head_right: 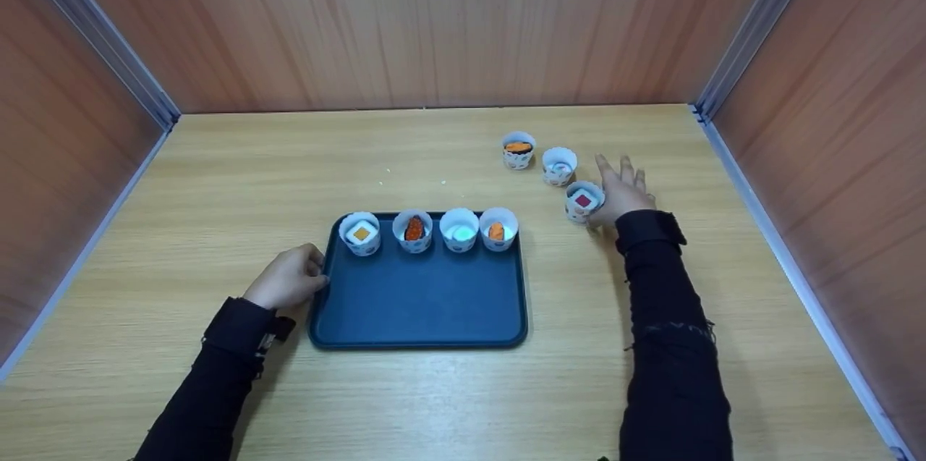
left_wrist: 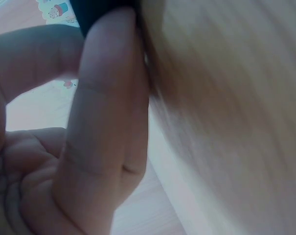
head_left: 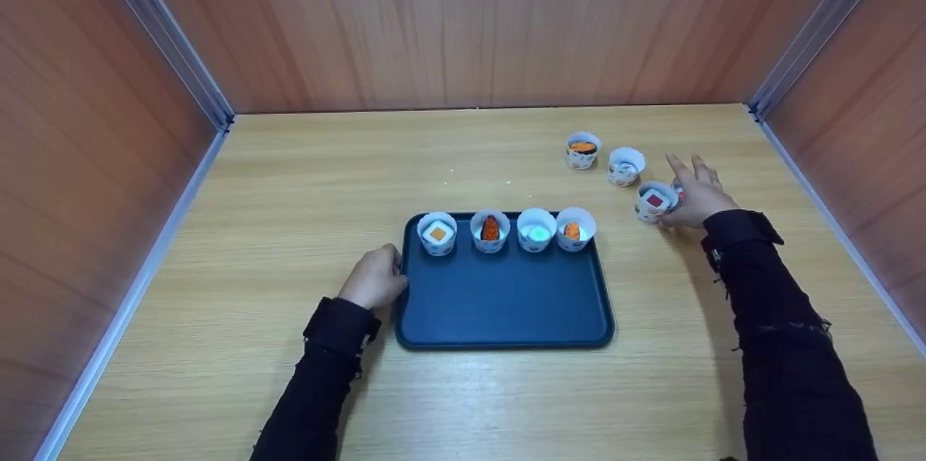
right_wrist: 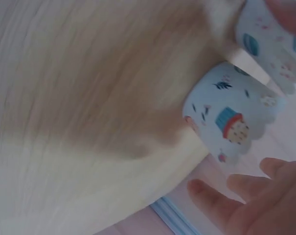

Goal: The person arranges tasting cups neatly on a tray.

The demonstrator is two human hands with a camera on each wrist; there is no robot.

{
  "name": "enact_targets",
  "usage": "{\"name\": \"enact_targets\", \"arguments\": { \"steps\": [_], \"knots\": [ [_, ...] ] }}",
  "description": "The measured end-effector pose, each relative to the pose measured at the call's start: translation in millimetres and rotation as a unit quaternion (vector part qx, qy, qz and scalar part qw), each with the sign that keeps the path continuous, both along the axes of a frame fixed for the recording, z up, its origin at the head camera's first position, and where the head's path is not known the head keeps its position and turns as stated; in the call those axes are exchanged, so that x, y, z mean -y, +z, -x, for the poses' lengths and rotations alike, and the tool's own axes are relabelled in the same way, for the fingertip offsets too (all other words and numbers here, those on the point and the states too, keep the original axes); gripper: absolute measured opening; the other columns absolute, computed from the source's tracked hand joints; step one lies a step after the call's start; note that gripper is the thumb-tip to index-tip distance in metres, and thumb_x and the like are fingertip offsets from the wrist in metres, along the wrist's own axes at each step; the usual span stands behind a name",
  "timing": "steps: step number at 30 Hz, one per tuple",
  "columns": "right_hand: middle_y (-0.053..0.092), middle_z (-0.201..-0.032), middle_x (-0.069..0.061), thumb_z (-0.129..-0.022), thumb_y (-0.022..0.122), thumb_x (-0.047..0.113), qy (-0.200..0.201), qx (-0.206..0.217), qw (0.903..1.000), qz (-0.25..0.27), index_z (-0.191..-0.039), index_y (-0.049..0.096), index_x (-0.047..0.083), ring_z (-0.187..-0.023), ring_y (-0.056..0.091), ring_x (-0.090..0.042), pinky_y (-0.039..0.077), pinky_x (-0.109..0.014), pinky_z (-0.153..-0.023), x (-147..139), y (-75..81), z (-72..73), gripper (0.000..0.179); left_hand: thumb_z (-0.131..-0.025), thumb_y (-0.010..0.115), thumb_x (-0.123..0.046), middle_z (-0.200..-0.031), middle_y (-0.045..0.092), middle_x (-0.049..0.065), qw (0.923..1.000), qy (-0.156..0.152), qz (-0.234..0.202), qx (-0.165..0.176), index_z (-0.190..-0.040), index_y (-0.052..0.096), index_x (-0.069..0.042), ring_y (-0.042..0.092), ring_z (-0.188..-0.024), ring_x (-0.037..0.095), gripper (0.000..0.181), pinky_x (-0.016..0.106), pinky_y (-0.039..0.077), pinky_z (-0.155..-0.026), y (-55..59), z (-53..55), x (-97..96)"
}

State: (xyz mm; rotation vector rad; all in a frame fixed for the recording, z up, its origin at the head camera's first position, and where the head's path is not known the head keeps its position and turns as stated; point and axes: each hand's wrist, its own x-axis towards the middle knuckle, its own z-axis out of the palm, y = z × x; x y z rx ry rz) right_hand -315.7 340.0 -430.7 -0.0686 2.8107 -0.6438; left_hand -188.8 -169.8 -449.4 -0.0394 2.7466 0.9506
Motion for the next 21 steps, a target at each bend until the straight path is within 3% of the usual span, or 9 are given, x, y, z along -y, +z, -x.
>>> {"name": "enact_targets", "arguments": {
  "steps": [5, 14, 21],
  "knots": [
    [-0.011, -0.159, -0.031, -0.081, 0.074, 0.014, -0.003, 0.013, 0.9998, -0.013, -0.158, 0.003, 0.014, -0.142, -0.007, -0.059, 0.01, -0.075, -0.109, 1.7, -3.6, 4.4, 0.105, -0.084, 0.058, -0.001, -0.075, 0.051, 0.005, 1.0, -0.002, -0.003, -0.002, -0.099, 0.056, 0.002, 0.051, -0.066, 0.019, 0.015, 0.027, 0.038, -0.058, -0.2, -0.1, 0.9],
    [0.025, -0.145, -0.038, -0.086, 0.057, 0.012, 0.007, -0.06, 0.9975, -0.036, -0.144, 0.033, -0.005, -0.128, 0.025, -0.059, 0.027, -0.067, -0.106, -5.1, -4.6, -3.5, 0.064, -0.084, 0.057, -0.002, -0.073, 0.049, 0.003, 0.9999, -0.009, 0.004, -0.013, -0.098, 0.056, 0.002, 0.048, -0.064, 0.018, 0.015, 0.026, 0.037, -0.057, -0.5, -0.2, 1.0],
    [0.038, -0.13, -0.039, -0.089, 0.057, 0.02, 0.0, -0.037, 0.9984, -0.044, -0.138, 0.038, -0.005, -0.119, 0.035, -0.056, 0.032, -0.066, -0.1, -14.0, 1.2, -8.9, 0.057, -0.084, 0.057, -0.002, -0.075, 0.049, 0.004, 0.9999, -0.007, -0.002, -0.009, -0.098, 0.055, 0.002, 0.049, -0.066, 0.018, 0.015, 0.027, 0.037, -0.058, -1.5, -0.5, 2.0]
  ]
}}
